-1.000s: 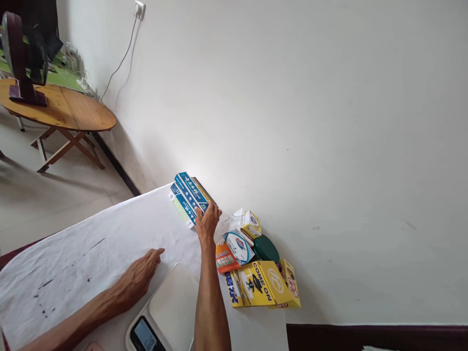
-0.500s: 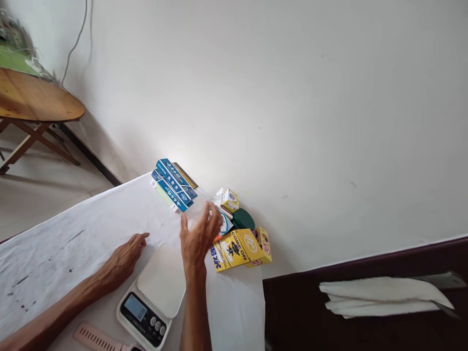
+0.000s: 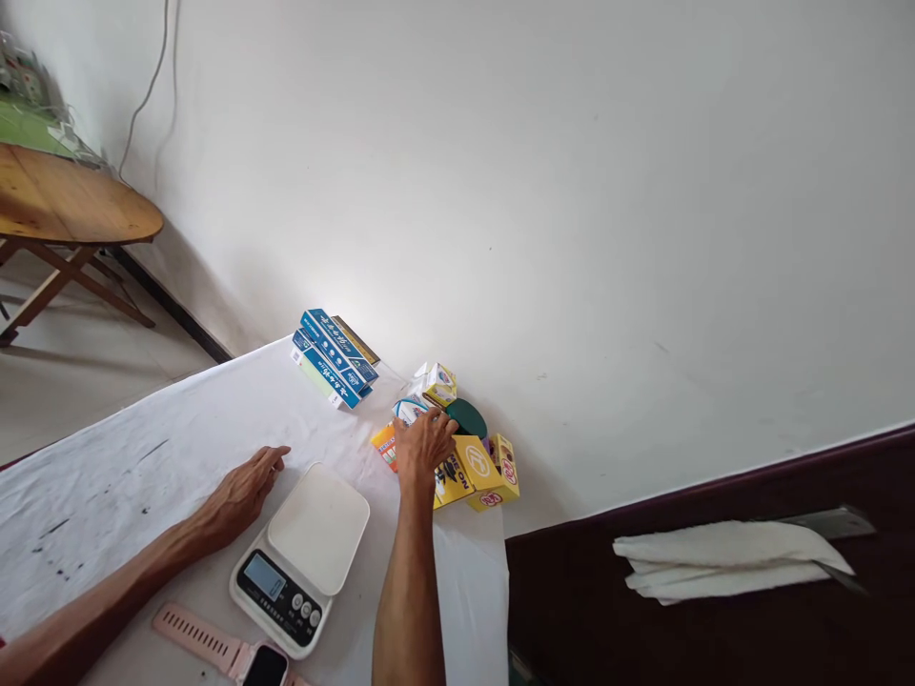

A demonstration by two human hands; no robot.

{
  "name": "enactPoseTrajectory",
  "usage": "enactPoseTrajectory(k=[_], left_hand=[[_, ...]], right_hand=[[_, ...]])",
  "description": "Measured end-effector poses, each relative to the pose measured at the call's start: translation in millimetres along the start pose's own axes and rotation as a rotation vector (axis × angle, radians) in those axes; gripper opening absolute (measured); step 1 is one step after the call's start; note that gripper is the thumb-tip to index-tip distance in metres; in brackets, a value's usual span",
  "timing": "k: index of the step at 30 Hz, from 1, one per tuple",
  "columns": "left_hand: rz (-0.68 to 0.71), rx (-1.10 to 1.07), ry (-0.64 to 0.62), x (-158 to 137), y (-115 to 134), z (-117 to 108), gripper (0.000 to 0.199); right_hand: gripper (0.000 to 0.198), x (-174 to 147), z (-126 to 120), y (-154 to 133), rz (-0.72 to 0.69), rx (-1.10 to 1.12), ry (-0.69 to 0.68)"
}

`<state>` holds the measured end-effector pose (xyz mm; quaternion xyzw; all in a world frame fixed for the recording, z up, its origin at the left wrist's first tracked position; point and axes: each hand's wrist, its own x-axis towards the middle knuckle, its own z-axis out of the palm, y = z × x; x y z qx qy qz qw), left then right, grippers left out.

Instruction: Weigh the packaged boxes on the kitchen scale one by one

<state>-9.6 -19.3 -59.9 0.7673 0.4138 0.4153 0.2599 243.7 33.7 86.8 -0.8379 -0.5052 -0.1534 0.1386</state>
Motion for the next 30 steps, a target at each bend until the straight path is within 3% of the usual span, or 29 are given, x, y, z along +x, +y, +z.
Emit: enactPoseTrajectory(k=[6, 12, 16, 19, 24, 27, 30], left_hand=[[-0.014, -0.014, -0.029, 1, -3, 1, 0.038], [-0.024, -0.019, -0.034, 1, -4, 2, 0.039], [-0.019, -0.012, -0.027, -1, -4, 3, 0.038], [-0.014, -0.004, -0.019, -2, -4, 3, 0.037], [-0.016, 0.004, -0.028, -2, -2, 2, 0.037], [-0.014, 0.01, -0.035, -1, -1, 1, 0.038], [-0.002, 0.003, -0.014, -1, -2, 1, 0.038]], right_hand=[[0.041, 22, -7, 8, -0.062, -0.068, -0.166], [0.044, 13, -28, 6, -0.194, -0.044, -0.153], [0.046, -33, -42, 6, -0.386, 0.14, -0.097], [0.045, -87, -44, 10, -0.513, 0.39, -0.166], [0.053, -163, -33, 14, -0.482, 0.52, -0.314], [0.059, -180, -25, 18, -0.438, 0.549, -0.306], [0.079, -181, -20, 28, -0.408, 0.552, -0.293]])
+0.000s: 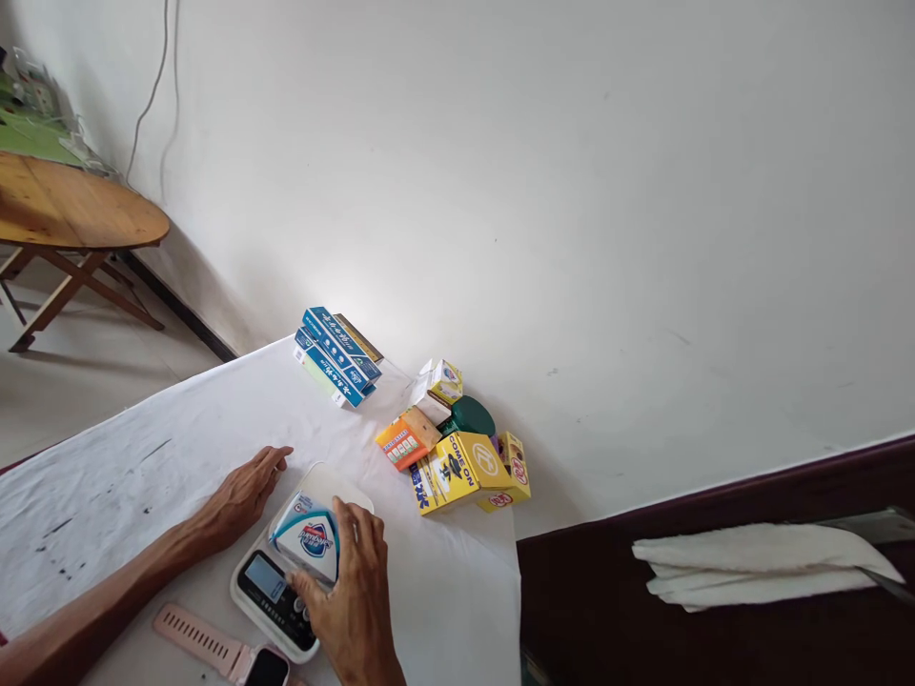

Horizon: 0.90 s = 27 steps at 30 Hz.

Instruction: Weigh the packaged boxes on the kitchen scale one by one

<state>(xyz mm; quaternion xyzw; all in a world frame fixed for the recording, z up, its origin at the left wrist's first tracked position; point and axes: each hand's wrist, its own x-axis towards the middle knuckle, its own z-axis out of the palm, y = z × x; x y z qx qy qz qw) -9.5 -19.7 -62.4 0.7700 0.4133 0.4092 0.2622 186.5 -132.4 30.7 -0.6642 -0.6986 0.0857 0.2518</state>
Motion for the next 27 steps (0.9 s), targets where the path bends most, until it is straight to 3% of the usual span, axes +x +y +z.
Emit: enactPoseTrajectory(k=[3, 9, 12, 15, 21, 24, 27], left_hand=[[-0.013, -0.014, 0.012, -1, -1, 3, 0.037], [-0.049, -0.02, 0.021, -6, -8, 13, 0.042], [-0.048, -0.032, 0.027, -8, -12, 18, 0.046], [-0.055, -0.053, 0.029, -10, -14, 21, 0.049], [-0.07, -0.045, -0.004, -9, -13, 23, 0.055], [-0.052, -0.026, 0.033, -9, -16, 29, 0.057], [-0.038, -0.024, 0.077, -9, -18, 32, 0.055]], right_hand=[[0.086, 1, -4, 12, -0.003, 0.028, -0.034], [0.047, 31, -22, 5, -0.119, 0.15, -0.067], [0.04, 75, -39, -12, -0.128, 0.138, 0.022], [0.041, 142, -48, -28, -0.103, 0.099, 0.161], [0.042, 276, -23, -48, 0.096, -0.051, 0.281], [0.041, 309, -2, -50, 0.177, -0.088, 0.281], [0.04, 318, 15, -48, 0.231, -0.119, 0.258]])
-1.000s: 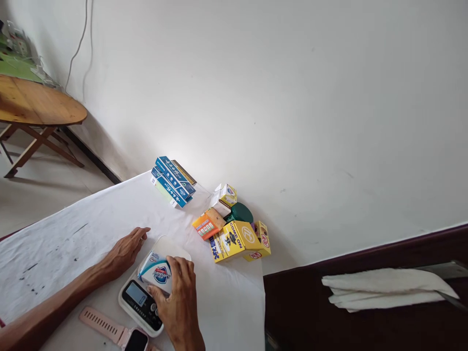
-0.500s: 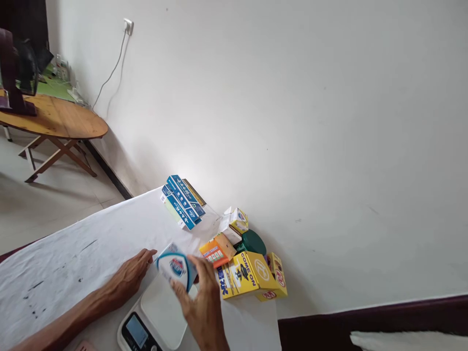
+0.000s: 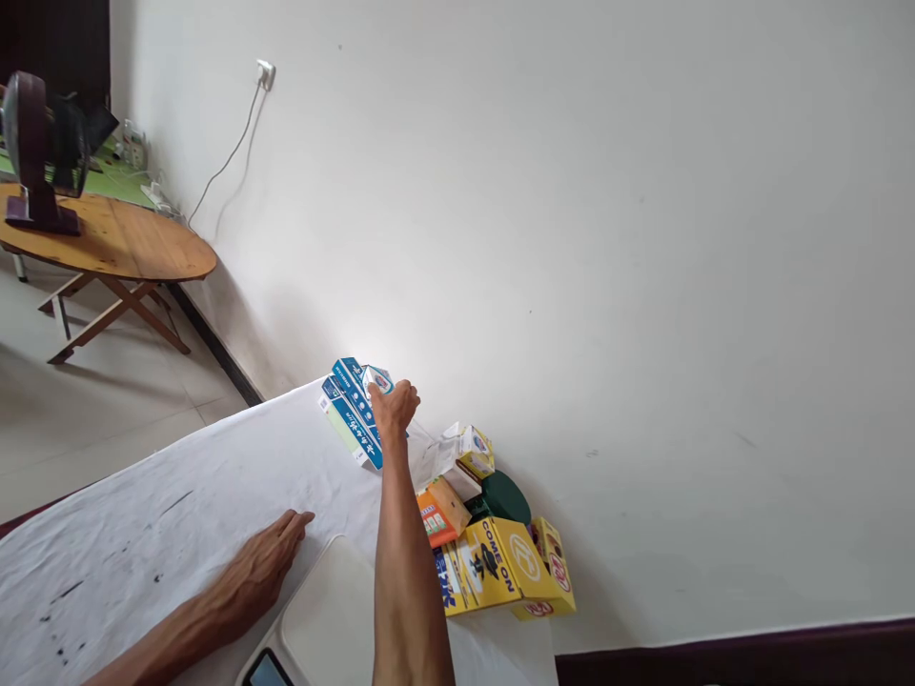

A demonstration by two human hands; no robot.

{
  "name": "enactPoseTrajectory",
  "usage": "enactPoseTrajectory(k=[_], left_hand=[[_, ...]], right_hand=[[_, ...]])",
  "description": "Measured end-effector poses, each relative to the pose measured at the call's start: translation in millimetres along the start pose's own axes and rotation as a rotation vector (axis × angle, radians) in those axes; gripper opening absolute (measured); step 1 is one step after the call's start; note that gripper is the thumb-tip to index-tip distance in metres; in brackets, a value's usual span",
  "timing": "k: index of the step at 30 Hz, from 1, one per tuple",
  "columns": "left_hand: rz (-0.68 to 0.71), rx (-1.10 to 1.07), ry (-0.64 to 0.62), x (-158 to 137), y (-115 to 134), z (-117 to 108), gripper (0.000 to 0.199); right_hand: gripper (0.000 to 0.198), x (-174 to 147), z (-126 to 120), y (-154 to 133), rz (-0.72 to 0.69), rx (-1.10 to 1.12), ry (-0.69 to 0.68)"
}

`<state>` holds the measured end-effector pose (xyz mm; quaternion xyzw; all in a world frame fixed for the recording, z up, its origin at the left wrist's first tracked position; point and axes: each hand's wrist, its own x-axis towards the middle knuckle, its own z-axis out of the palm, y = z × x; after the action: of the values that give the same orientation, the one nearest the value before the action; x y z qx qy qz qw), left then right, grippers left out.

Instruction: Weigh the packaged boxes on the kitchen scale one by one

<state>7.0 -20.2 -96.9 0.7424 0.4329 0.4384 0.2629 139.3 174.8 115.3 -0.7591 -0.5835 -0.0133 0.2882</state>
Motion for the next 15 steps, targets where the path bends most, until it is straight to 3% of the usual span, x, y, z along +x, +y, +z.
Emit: enactPoseTrajectory(k=[4, 9, 12, 15], left_hand=[[-0.011, 0.002, -0.033, 1, 2, -3, 0.05], [-0.023, -0.014, -0.049, 5, 5, -12, 0.045], [-0.024, -0.025, -0.091, 8, 8, -18, 0.044], [-0.02, 0.02, -0.124, 12, 12, -24, 0.041]], right_hand=[[0.055, -5, 7, 1, 0.023, -0.022, -0.018], [0.071, -22, -16, 2, -0.05, -0.016, -0.001], [0.063, -60, -38, 15, -0.162, -0.014, 0.025], [0.049, -111, -61, 49, -0.321, -0.01, 0.104]])
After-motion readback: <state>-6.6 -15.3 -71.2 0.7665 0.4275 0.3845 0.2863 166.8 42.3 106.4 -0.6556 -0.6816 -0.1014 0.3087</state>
